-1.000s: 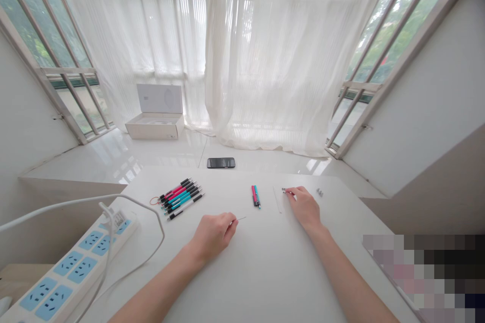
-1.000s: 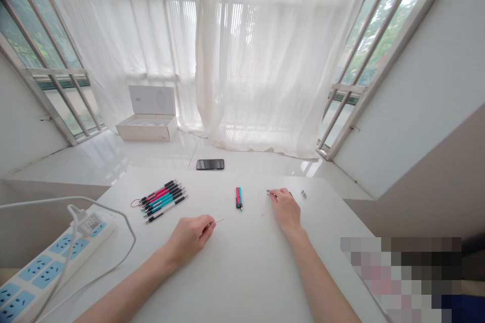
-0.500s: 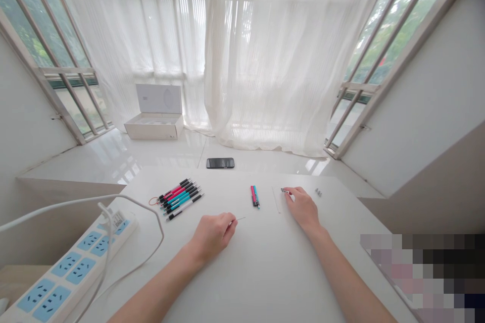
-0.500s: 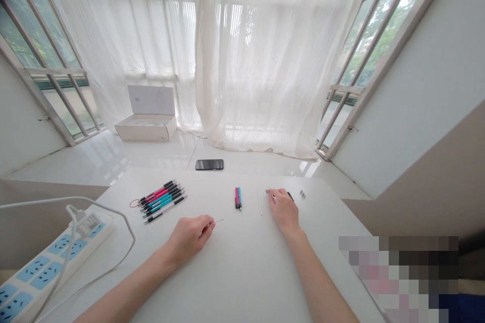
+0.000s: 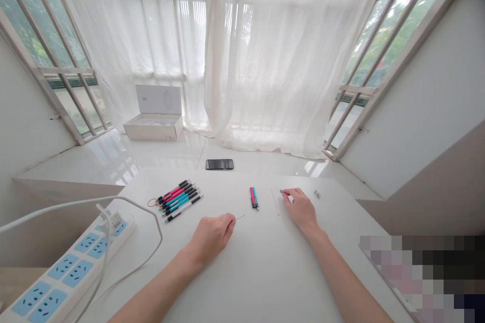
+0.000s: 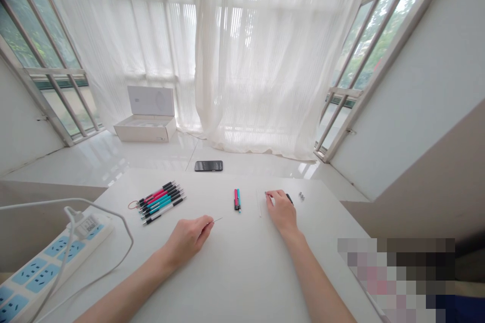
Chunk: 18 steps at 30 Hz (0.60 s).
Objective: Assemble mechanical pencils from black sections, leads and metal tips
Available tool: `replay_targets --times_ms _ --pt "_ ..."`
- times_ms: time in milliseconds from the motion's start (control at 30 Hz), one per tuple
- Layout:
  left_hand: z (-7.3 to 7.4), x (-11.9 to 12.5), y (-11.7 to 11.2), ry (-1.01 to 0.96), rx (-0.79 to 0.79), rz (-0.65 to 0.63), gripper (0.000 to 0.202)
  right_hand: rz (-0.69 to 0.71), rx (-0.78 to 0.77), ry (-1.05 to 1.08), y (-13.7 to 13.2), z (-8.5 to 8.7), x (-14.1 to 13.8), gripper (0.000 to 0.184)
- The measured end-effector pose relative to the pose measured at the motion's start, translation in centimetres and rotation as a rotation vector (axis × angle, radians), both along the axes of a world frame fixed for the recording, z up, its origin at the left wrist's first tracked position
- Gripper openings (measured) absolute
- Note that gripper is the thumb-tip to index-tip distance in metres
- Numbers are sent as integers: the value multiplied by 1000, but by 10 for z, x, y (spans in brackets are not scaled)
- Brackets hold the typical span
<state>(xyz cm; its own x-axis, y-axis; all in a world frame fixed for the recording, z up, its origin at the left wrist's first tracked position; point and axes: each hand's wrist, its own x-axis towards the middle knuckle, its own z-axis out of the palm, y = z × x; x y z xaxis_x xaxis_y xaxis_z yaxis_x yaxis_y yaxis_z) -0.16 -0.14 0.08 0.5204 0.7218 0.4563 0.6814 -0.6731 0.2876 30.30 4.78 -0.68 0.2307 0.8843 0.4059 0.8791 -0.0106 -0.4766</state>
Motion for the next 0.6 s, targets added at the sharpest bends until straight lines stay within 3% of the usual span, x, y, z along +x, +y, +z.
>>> replay_targets --times_ms 100,233,300,433,600 --pt "0 0 0 14 -2 12 24 205 69 237 -9 13 -24 31" --pt "1 0 1 18 -16 4 25 626 -194 489 -30 25 -72 34" --pt "2 0 1 16 -15 2 26 726 -272 498 -40 27 -92 29" --pt "3 0 0 22 -6 -2 28 710 -306 510 -46 27 -106 19" --pt "3 1 0 18 -9 -12 27 659 -317 633 -39 29 -92 19"
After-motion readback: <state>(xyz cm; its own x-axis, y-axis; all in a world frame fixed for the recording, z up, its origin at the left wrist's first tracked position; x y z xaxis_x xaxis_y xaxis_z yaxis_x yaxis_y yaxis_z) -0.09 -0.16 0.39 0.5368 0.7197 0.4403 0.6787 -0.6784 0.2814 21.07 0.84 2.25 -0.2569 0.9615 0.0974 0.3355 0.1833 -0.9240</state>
